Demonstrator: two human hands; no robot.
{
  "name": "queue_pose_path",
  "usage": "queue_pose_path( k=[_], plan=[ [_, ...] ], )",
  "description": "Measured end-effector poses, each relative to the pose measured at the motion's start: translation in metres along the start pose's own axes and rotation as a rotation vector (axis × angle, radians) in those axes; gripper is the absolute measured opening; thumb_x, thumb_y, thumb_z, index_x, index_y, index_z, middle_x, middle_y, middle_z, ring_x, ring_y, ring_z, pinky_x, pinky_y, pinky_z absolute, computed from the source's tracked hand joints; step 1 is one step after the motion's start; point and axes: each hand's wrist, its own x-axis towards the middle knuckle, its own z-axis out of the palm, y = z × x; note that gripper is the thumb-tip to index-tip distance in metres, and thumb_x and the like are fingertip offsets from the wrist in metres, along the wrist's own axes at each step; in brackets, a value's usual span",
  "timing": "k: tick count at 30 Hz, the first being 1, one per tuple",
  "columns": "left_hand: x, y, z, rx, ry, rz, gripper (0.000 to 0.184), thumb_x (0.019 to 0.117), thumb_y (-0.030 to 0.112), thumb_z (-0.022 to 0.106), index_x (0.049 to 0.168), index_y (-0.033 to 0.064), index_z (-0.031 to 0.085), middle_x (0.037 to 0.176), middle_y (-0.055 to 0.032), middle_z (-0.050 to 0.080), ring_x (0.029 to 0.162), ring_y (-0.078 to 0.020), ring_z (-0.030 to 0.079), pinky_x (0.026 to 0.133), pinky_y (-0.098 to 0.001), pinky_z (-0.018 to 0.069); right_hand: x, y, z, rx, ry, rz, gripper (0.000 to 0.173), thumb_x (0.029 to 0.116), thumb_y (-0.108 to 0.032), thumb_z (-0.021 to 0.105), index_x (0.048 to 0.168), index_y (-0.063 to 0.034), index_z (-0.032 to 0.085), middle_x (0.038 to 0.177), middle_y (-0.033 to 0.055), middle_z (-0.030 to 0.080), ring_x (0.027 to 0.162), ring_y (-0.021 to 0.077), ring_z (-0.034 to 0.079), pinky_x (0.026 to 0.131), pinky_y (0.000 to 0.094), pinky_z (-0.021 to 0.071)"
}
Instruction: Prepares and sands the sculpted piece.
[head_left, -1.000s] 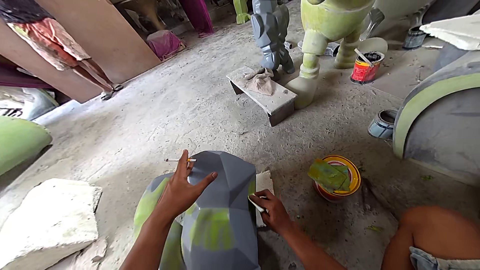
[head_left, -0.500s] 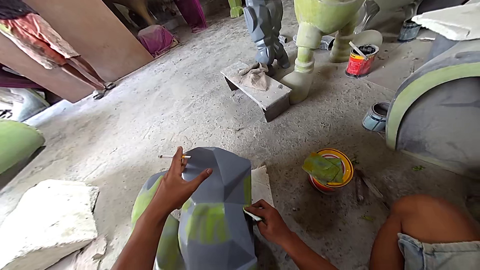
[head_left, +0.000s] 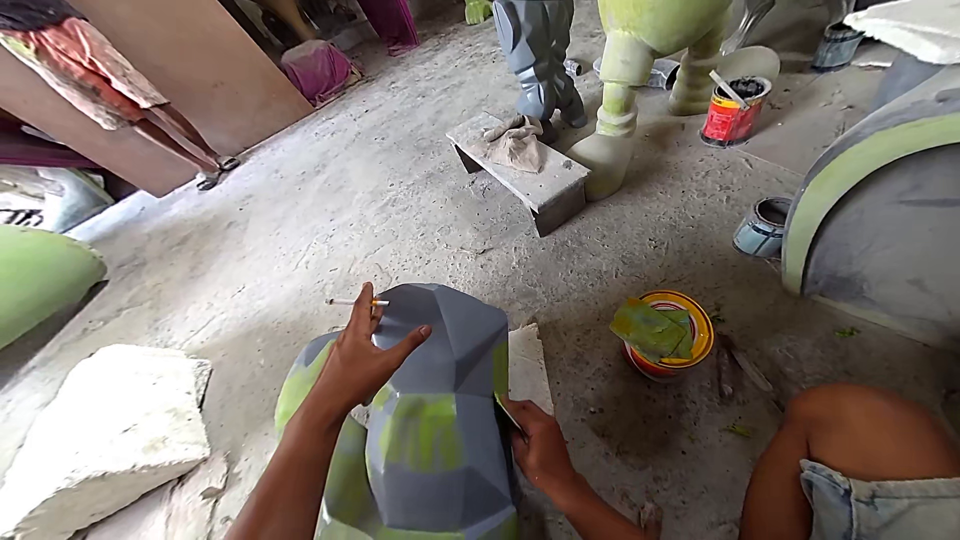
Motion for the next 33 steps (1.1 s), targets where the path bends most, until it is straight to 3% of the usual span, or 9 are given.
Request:
queue_pose_path(
  k=[4,9,11,15,18,26,30,33],
  plan=[
    [0.001,-0.003,0.002,-0.005,-0.002,0.010,0.116,0.0815,0.061,0.078,0.166,0.0163,0.013,0.159,-0.0209,0.042,0.142,-0.0376,0.047,0.113,-0.0616,0.0402,-0.015,-0.006,-0.008,-0.178,-0.180,0.034,0.055,0.0926,-0.007,0.062,0.146,-0.0207,0.059,0.141,0.0036,0.062,0.115,0.0179,0.068,0.093,0.0400,0.0597],
    [0.001,-0.007,0.001,0.016,0.011,0.013,0.118,0.0795,0.066,0.077,0.166,0.0162,0.015,0.155,-0.0206,0.046,0.139,-0.0366,0.050,0.111,-0.0612,0.0417,-0.026,0.021,-0.031,-0.238,-0.324,-0.133,0.045,0.0962,-0.018,0.058,0.140,-0.0266,0.064,0.132,0.0015,0.066,0.115,0.0164,0.066,0.094,0.0395,0.0586],
    [0.002,-0.009,0.002,0.005,0.014,0.009,0.117,0.0791,0.066,0.077,0.166,0.0170,0.015,0.154,-0.0195,0.048,0.138,-0.0347,0.051,0.111,-0.0608,0.0424,-0.018,0.032,-0.042,-0.147,-0.261,-0.142,0.042,0.0957,-0.017,0.059,0.135,-0.0266,0.068,0.127,0.0016,0.069,0.111,0.0148,0.067,0.093,0.0394,0.0589],
    [0.001,-0.009,0.002,0.003,0.015,0.014,0.117,0.0790,0.067,0.077,0.166,0.0172,0.015,0.152,-0.0183,0.049,0.137,-0.0325,0.053,0.111,-0.0590,0.0429,0.028,0.023,-0.047,0.035,0.107,-0.087,0.043,0.0963,-0.008,0.056,0.137,-0.0174,0.068,0.123,0.0024,0.071,0.113,0.0104,0.068,0.099,0.0334,0.0579],
    [0.001,-0.007,0.002,-0.008,0.012,0.007,0.118,0.0790,0.067,0.077,0.166,0.0180,0.015,0.155,-0.0181,0.047,0.139,-0.0322,0.051,0.112,-0.0584,0.0422,0.066,0.012,-0.043,0.085,0.212,-0.134,0.036,0.0978,-0.005,0.056,0.128,-0.0158,0.073,0.124,0.0012,0.071,0.115,0.0083,0.067,0.100,0.0309,0.0575],
    [0.002,-0.005,0.002,0.010,0.002,0.001,0.117,0.0794,0.067,0.076,0.166,0.0170,0.016,0.154,-0.0185,0.048,0.137,-0.0344,0.052,0.111,-0.0606,0.0431,0.102,0.019,-0.030,0.036,0.171,-0.228,0.041,0.0971,-0.006,0.057,0.129,-0.0243,0.073,0.132,-0.0033,0.066,0.120,0.0071,0.063,0.101,0.0330,0.0571],
    [-0.001,-0.003,0.000,0.025,-0.013,0.011,0.115,0.0820,0.068,0.074,0.166,0.0170,0.014,0.152,-0.0196,0.050,0.135,-0.0362,0.054,0.109,-0.0627,0.0435,0.090,0.008,-0.030,-0.097,0.071,-0.216,0.047,0.0956,-0.007,0.056,0.135,-0.0285,0.069,0.136,-0.0027,0.063,0.119,0.0081,0.063,0.096,0.0340,0.0592],
    [-0.001,-0.001,0.001,0.043,-0.016,0.016,0.117,0.0809,0.071,0.073,0.166,0.0180,0.012,0.154,-0.0173,0.049,0.136,-0.0350,0.054,0.109,-0.0620,0.0440,0.074,0.006,-0.027,-0.099,0.031,-0.210,0.047,0.0949,-0.007,0.055,0.135,-0.0261,0.069,0.134,0.0010,0.064,0.119,0.0104,0.064,0.098,0.0331,0.0584]
  ],
)
